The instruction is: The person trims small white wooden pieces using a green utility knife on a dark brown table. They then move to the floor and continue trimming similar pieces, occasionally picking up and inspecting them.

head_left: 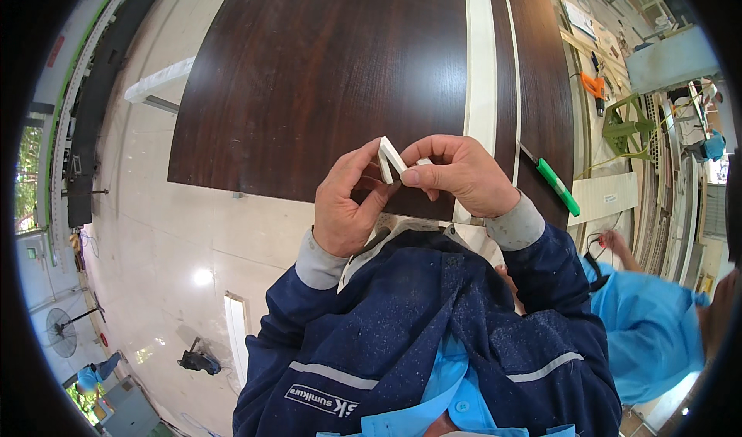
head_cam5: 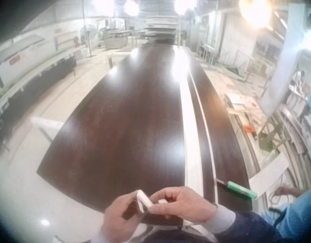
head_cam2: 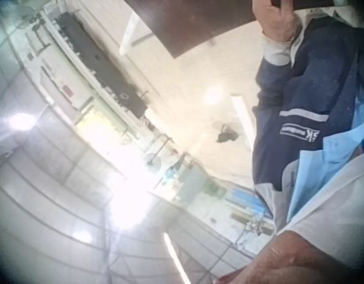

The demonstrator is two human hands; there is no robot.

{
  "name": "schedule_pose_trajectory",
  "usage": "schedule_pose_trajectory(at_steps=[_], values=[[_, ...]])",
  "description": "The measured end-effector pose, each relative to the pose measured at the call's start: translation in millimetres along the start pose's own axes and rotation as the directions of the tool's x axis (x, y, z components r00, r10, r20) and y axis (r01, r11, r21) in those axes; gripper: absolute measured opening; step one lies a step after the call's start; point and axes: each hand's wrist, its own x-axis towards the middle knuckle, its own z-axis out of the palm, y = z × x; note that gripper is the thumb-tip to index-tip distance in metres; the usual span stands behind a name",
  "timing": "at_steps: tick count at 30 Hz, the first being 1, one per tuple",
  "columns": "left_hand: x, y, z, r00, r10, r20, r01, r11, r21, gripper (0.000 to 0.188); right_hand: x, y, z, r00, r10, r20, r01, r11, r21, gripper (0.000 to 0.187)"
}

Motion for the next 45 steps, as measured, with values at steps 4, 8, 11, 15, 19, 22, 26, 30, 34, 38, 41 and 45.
schedule_pose_trajectory(at_steps=[4, 8, 11, 15, 19, 22, 26, 30, 34, 38, 41, 45], values=[[-1, 4, 4, 0.999, -0.007, -0.033, 0.007, 1.0, 0.021, 0.054, -1, 7, 3, 1.0, 0.015, 0.025, -0.018, 0.996, 0.088, 0.032], [-5, 8, 4, 0.998, 0.025, -0.062, -0.019, 0.995, 0.1, 0.053, -1, 13, 3, 0.999, 0.032, 0.044, -0.039, 0.986, 0.163, 0.031], [-7, 9, 2, 0.997, 0.046, -0.061, -0.038, 0.991, 0.13, 0.052, -2, 16, 4, 0.997, 0.053, 0.059, -0.064, 0.977, 0.202, 0.03], [-8, 10, -1, 0.998, 0.045, -0.048, -0.038, 0.99, 0.137, 0.053, -2, 19, 6, 0.996, 0.058, 0.068, -0.071, 0.976, 0.208, 0.029], [-11, 10, -2, 0.999, -0.025, -0.046, 0.024, 1.0, -0.008, 0.064, 1, 20, 9, 0.996, 0.065, 0.062, -0.077, 0.972, 0.223, 0.03], [-15, 12, -6, 0.99, -0.135, -0.041, 0.116, 0.943, -0.312, 0.071, 7, 21, 11, 0.998, 0.035, -0.056, -0.032, 0.998, 0.055, 0.033], [-19, 15, -20, 0.976, -0.212, 0.043, 0.212, 0.897, -0.388, 0.074, 16, 26, 20, 0.939, -0.255, -0.231, 0.033, 0.735, -0.677, 0.035], [-21, 14, -26, 0.981, -0.186, 0.049, 0.192, 0.959, -0.21, 0.074, 17, 33, 28, 0.845, -0.495, -0.205, 0.124, 0.553, -0.824, 0.028], [-24, 14, -28, 0.99, -0.141, 0.013, 0.141, 0.986, -0.089, 0.074, 12, 30, 38, 0.742, -0.655, -0.142, 0.34, 0.55, -0.763, 0.024], [-24, 11, -34, 0.996, -0.071, 0.049, 0.069, 0.996, 0.052, 0.076, -5, 23, 42, 0.948, -0.3, -0.103, 0.284, 0.948, -0.145, 0.021], [-24, 8, -33, 0.999, 0.026, 0.02, -0.029, 0.99, 0.14, 0.076, -11, 22, 44, 0.972, -0.204, -0.113, 0.187, 0.972, -0.146, 0.021], [-25, 8, -31, 0.996, 0.089, -0.008, -0.086, 0.975, 0.206, 0.075, -16, 32, 55, 0.887, -0.435, -0.157, 0.389, 0.885, -0.256, 0.015]])
